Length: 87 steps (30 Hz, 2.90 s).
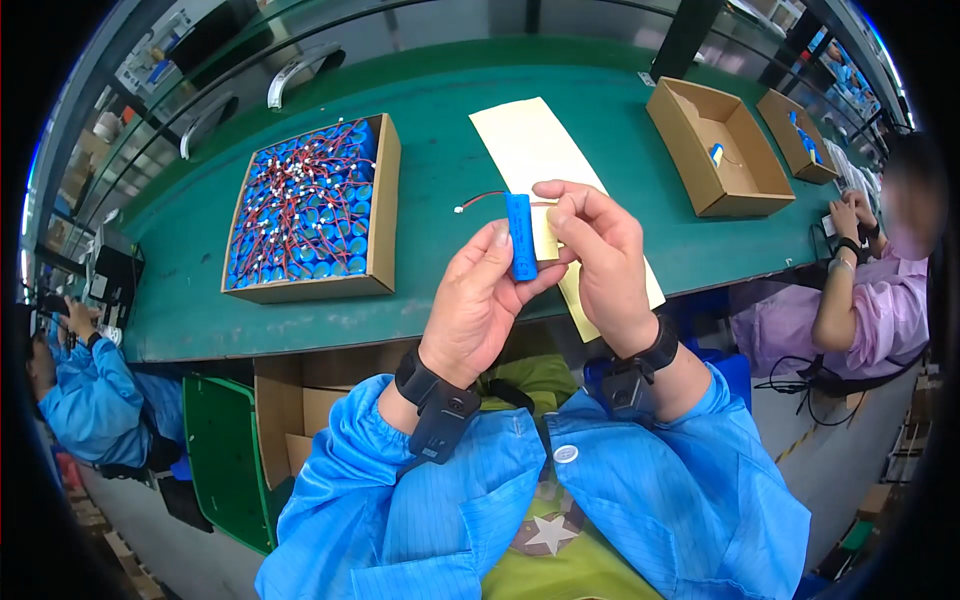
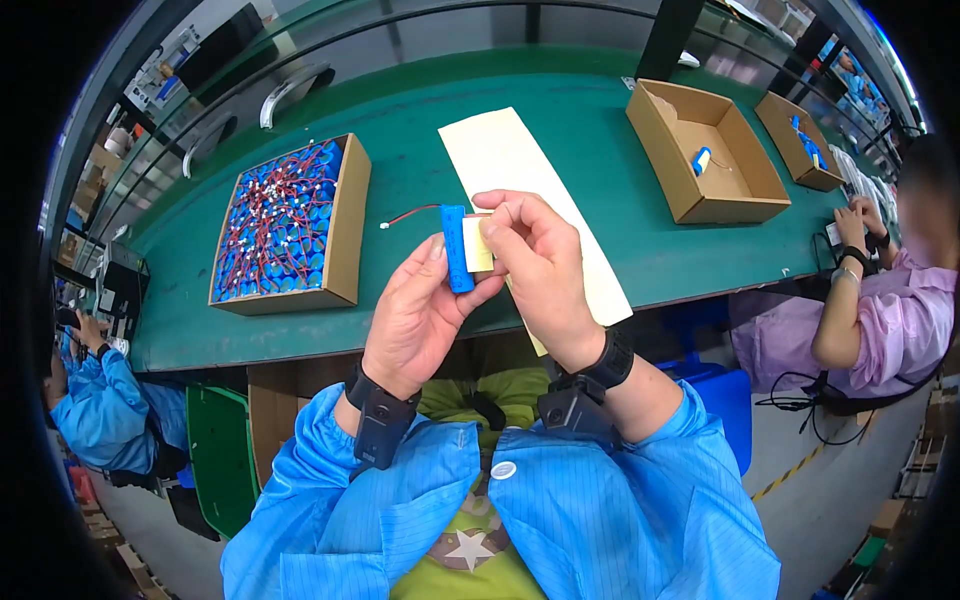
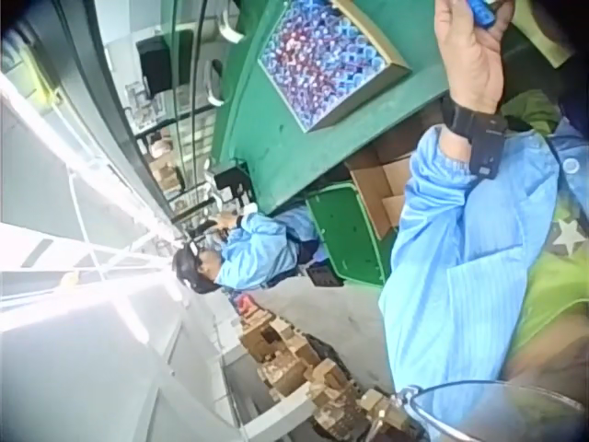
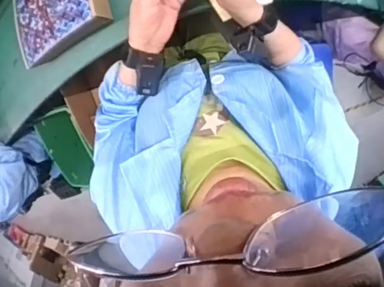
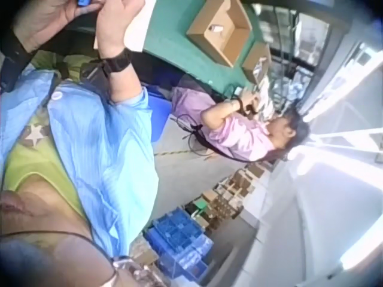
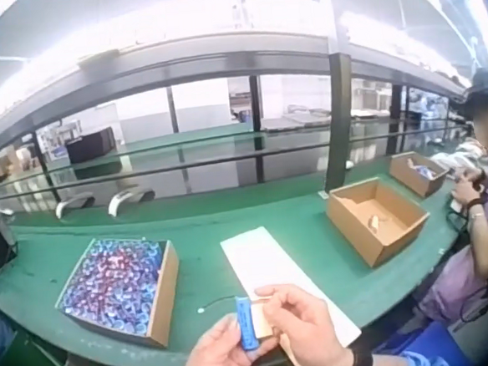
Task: Manually attaching adhesive tape and small wires to electronic components and packing them into boxes.
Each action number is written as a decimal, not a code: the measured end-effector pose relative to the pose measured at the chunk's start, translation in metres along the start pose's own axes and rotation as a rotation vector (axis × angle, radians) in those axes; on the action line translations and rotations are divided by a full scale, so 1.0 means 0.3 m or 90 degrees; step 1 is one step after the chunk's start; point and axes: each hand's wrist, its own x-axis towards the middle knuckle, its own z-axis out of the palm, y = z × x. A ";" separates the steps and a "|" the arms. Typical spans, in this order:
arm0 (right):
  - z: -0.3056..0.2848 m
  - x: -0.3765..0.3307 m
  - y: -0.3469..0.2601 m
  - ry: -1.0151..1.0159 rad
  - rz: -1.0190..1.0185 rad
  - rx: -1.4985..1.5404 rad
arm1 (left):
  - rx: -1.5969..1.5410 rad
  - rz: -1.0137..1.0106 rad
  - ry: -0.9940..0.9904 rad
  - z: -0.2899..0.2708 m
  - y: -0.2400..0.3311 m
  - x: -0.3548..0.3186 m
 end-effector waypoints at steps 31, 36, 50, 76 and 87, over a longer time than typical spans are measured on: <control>-0.063 -0.003 -0.067 -0.352 0.216 0.296 | 0.148 -0.176 -0.244 0.092 0.096 -0.030; -0.051 -0.020 -0.082 -0.263 0.143 0.274 | 0.270 -0.214 -0.166 0.140 0.073 -0.026; -0.806 0.407 -0.119 0.307 -0.166 -1.030 | 1.128 0.163 0.038 0.048 0.559 0.064; -0.142 0.443 0.111 -0.176 0.003 -0.817 | 0.720 0.354 0.182 -0.081 0.645 0.215; -0.102 0.456 0.181 -0.079 0.058 -0.773 | 0.715 0.076 0.156 -0.081 0.067 0.141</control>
